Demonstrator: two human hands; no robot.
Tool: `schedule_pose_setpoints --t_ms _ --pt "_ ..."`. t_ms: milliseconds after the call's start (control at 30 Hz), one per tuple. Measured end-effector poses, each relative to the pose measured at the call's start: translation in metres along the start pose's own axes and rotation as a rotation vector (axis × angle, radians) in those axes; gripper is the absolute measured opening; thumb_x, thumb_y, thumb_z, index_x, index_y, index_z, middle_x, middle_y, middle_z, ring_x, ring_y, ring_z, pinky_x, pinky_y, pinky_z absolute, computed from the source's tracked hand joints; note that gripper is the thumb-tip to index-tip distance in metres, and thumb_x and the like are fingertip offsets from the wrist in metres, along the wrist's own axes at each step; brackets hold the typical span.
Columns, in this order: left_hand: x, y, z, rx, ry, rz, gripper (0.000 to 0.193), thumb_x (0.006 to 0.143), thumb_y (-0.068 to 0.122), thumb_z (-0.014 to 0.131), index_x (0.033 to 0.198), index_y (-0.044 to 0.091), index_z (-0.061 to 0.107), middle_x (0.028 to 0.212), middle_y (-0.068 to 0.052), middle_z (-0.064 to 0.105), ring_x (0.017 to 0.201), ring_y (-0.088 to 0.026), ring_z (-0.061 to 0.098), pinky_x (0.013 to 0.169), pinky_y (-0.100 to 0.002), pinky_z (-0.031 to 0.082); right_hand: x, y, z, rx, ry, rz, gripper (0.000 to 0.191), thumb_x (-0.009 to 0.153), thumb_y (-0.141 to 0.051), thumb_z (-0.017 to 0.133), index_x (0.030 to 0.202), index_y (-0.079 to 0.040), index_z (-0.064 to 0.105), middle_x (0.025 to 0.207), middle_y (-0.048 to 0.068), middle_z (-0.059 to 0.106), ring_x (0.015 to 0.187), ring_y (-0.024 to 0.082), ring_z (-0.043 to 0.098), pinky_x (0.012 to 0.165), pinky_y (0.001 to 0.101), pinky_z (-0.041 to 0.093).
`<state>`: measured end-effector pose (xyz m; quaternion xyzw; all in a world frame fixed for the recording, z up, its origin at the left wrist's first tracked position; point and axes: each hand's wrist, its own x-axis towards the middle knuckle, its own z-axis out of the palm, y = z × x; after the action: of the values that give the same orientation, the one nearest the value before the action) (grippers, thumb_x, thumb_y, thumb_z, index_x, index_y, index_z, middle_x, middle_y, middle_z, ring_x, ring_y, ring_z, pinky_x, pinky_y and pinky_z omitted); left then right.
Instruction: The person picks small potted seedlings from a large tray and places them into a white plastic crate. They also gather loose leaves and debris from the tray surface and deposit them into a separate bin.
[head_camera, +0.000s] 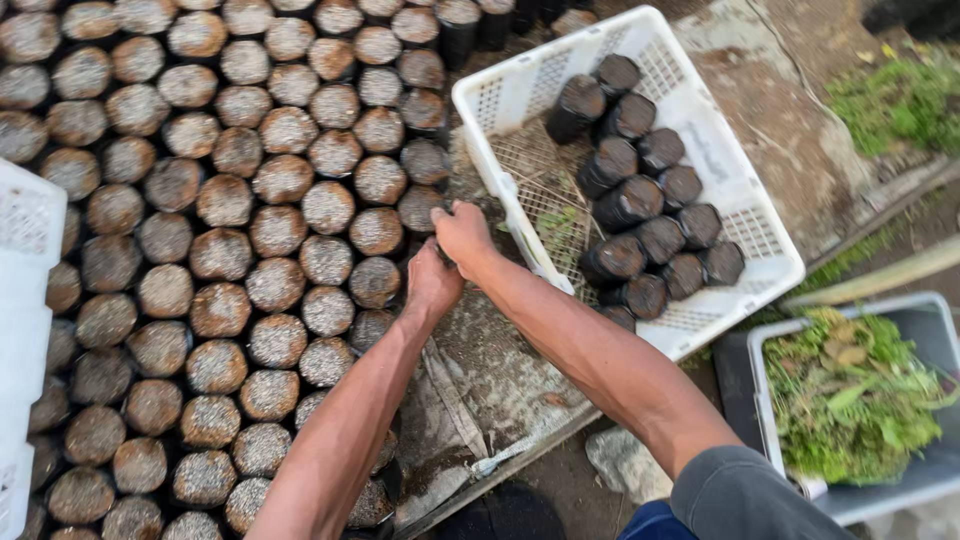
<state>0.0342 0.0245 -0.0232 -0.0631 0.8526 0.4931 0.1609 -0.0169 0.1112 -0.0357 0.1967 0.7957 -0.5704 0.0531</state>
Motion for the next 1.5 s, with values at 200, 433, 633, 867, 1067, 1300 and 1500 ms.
schedule_pose_setpoints --t_ms 200,433,633,867,1067,1300,1500 --pt "-0.035 0.018 0.013 -0.027 0.019 0.137 0.054 0.085 0.024 0.074 0.131 0.002 0.053 0.115 -0.027 0.071 0.111 -0.044 0.068 0.089 -0.050 0.054 -0.067 -0.026 -0.082 0.171 -0.284 -0.115 0.039 0.099 -0.019 0.063 0.129 0.006 0.063 0.119 0.020 0.073 0.106 0.024 0.074 0.088 0.0355 0.059" --pt "-0.091 0.084 0.031 -0.173 -0.004 0.295 0.025 0.095 0.017 0.066 0.110 0.001 0.054 0.091 -0.015 0.068 0.078 -0.023 0.067 0.066 -0.039 0.057 -0.077 -0.045 -0.280 -0.451 -0.057 -0.377 0.014 0.098 -0.015 0.070 0.107 -0.006 0.076 0.095 0.008 0.077 0.080 0.018 0.074 0.071 0.0349 0.059" --pt "-0.113 0.099 0.037 -0.114 -0.191 0.297 0.014 0.100 0.016 0.048 0.093 0.004 0.052 0.068 -0.009 0.056 0.055 -0.016 0.049 0.048 -0.039 0.042 -0.091 0.004 -0.351 -1.056 -0.268 -0.620 0.024 0.075 -0.014 0.077 0.099 -0.016 0.080 0.094 0.010 0.073 0.083 0.035 0.070 0.070 0.0483 0.056" --pt "-0.120 0.066 0.035 0.024 -0.161 0.351 0.037 0.108 0.025 0.051 0.079 0.002 0.053 0.062 -0.012 0.052 0.055 -0.018 0.046 0.052 -0.040 0.039 -0.092 0.037 -0.345 -1.116 -0.222 -0.650 0.012 0.087 -0.020 0.076 0.094 -0.011 0.075 0.089 0.010 0.069 0.081 0.036 0.069 0.070 0.0487 0.056" --pt "-0.123 0.038 0.013 -0.008 -0.308 -0.016 0.031 0.106 0.032 0.044 0.123 0.008 0.055 0.076 -0.015 0.064 0.064 -0.023 0.061 0.064 -0.042 0.055 -0.079 0.031 -0.339 -1.258 -0.387 -0.538 0.010 0.091 -0.018 0.071 0.089 -0.008 0.070 0.088 0.011 0.072 0.077 0.032 0.072 0.072 0.0480 0.058" --pt "-0.133 0.012 -0.003 0.241 -0.152 0.268 0.041 0.102 0.037 0.052 0.095 -0.001 0.066 0.096 -0.030 0.069 0.092 -0.051 0.065 0.084 -0.058 0.051 -0.077 0.022 -0.332 -1.376 -0.520 -0.684 0.013 0.085 -0.008 0.062 0.097 -0.007 0.066 0.094 0.015 0.070 0.083 0.039 0.070 0.073 0.0518 0.055" --pt "-0.152 0.004 -0.022 0.357 -0.416 0.064 0.044 0.105 0.037 0.042 0.102 -0.002 0.064 0.091 -0.029 0.071 0.088 -0.041 0.073 0.091 -0.054 0.055 -0.081 0.014 -0.323 -1.398 -0.552 -0.720 0.012 0.090 -0.015 0.060 0.094 -0.004 0.059 0.097 0.018 0.068 0.082 0.043 0.068 0.077 0.0536 0.055"
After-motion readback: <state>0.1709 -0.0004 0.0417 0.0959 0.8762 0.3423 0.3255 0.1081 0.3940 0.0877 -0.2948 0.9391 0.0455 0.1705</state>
